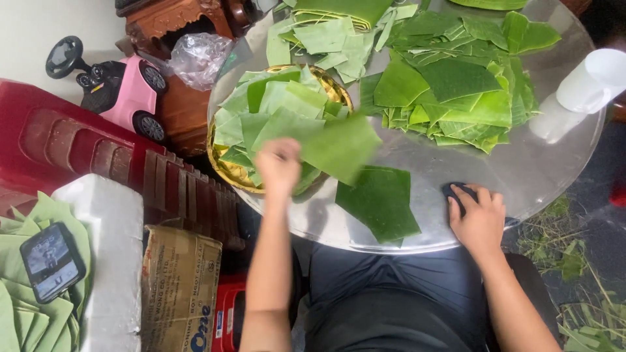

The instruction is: A person is cleaning banana leaves by wiping them with a cloth and stacking them in a tray on a metal table.

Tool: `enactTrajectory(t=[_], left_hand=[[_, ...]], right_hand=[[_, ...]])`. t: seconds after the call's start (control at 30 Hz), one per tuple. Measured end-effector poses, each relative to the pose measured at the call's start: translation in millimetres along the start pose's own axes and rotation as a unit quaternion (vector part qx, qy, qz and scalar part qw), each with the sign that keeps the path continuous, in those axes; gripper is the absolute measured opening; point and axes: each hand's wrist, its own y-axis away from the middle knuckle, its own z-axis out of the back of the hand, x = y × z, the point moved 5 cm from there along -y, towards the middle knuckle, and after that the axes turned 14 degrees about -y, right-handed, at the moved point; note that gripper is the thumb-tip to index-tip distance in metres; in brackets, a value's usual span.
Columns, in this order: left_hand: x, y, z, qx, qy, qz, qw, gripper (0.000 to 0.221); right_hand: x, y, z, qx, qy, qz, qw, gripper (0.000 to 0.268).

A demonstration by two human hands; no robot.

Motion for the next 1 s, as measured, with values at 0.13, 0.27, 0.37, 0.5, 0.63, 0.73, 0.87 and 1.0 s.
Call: enactTrajectory(t=[0.13, 0.27, 0.37, 0.5, 0.63, 0.73, 0.87, 1.0], left_hand=[[153.3, -81.1, -31.8, -0.111, -0.119, 0.118, 0.98, 0.031], [229.7, -82.3, -47.6, -0.133, -0.137, 0.189, 0.963, 0.012], [197.3, -66.2, -49.8, -0.042, -0.26, 0.146, 0.953, 0.023], [29.8, -33.9, 10.4, 0.116, -0.296, 0.106, 0.942, 0.076], [-5.0, -3.9, -11.9, 0.374, -0.321, 0.048, 0.869, 0.095], [36.6, -10.5, -39.3, 0.37, -0.34, 0.075, 0.861, 0.077], [61.8, -29.1, -44.1, 0.374, -0.341, 0.066, 0.86, 0.072], [91.3, -46.5, -39.3, 0.384, -0.293, 0.073, 0.873, 0.077]], right_hand=[[3.6, 0.6, 1.6, -0.017, -0.002, -0.002, 1.0, 0.021], [2.3, 0.5, 0.3, -0.011, 0.003, -0.004, 1.0, 0.023], [5.4, 0.1, 2.9, -0.01, 0.003, -0.006, 1.0, 0.022], [2.8, -0.4, 0.2, -0.001, 0.009, -0.018, 1.0, 0.022], [1.2, 1.5, -0.9, -0.006, 0.006, -0.005, 1.0, 0.022], [-1.8, 3.9, -4.5, -0.016, 0.011, 0.018, 1.0, 0.023], [0.8, 1.5, -0.8, -0.015, 0.01, 0.013, 1.0, 0.021], [3.3, -1.0, 1.2, -0.015, 0.007, 0.018, 1.0, 0.021]])
